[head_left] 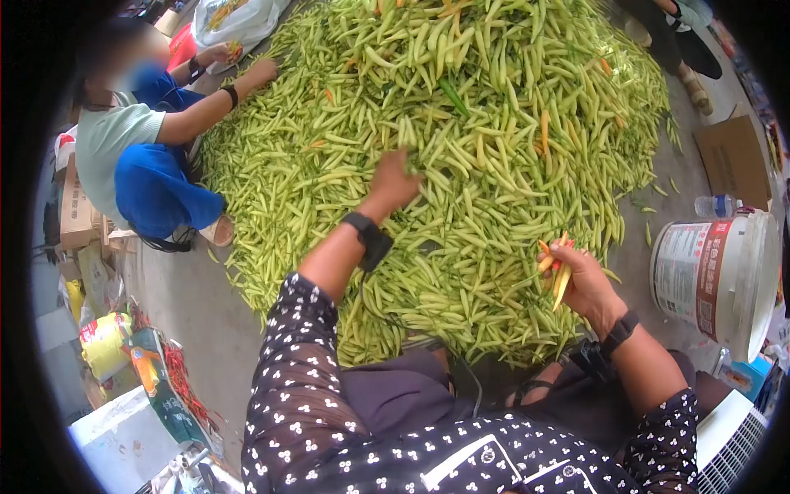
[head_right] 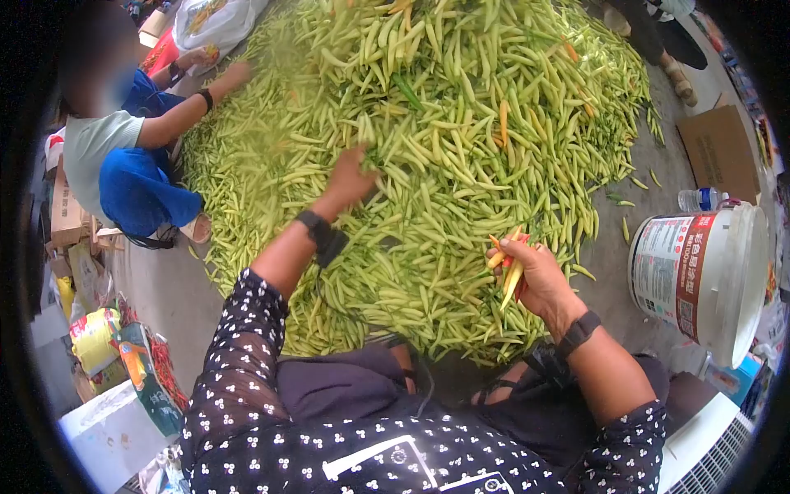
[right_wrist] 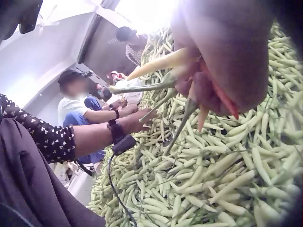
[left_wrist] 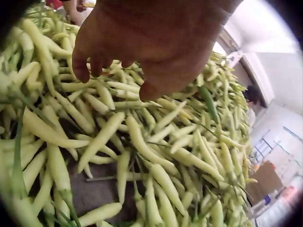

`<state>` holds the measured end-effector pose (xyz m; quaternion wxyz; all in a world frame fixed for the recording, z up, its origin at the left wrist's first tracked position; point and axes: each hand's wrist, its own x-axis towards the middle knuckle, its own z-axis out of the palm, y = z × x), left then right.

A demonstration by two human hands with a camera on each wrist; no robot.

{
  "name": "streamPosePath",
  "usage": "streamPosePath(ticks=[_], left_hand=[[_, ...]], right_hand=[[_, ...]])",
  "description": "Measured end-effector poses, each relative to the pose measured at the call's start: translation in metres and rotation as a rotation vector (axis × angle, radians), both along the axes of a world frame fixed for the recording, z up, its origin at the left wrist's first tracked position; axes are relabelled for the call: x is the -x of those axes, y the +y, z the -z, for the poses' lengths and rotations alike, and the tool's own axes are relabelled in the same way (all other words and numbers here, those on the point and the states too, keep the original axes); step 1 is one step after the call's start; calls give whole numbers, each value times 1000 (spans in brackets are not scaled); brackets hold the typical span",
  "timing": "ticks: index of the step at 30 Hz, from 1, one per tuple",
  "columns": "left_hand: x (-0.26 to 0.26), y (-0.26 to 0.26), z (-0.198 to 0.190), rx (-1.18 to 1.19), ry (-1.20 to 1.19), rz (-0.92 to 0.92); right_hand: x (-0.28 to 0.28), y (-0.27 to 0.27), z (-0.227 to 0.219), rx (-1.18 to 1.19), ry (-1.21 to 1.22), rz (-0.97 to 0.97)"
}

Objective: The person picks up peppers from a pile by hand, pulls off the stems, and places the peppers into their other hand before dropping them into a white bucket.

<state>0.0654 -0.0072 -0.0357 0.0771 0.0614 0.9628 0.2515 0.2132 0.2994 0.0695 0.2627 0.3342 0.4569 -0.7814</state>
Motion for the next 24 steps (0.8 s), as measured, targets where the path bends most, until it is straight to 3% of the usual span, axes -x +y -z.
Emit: streamPosePath(ticks=[1, 5, 7, 11, 13, 15, 17, 18, 20, 24], left_hand=[[-13, 6, -4, -26, 21, 88], [-7, -12, -18, -289, -126, 38], [19, -30, -13, -194, -52, -226], [53, -32, 16, -49, 78, -266], [59, -22, 14, -9, -203, -310], [58, -18, 17, 12, -175, -305], [48, -14, 22, -564, -239, -364], [36, -8, 8, -563, -239, -362], [0, 15, -43, -934, -622, -377], [-53, 66, -87, -691, -765, 57]], right_hand=[[1, -1, -1, 3, -3, 5], [3, 0, -1, 15, -11, -14], [2, -1, -1, -15, -21, 23], [0, 1, 1, -5, -23, 37], [-1, 1, -4, 14, -23, 37], [-1, 1, -4, -11, -21, 34], [-1, 2, -5, 6, -37, 24], [-1, 3, -4, 7, -37, 26], [-1, 4, -3, 30, -61, -9], [4, -3, 4, 54, -34, -25]])
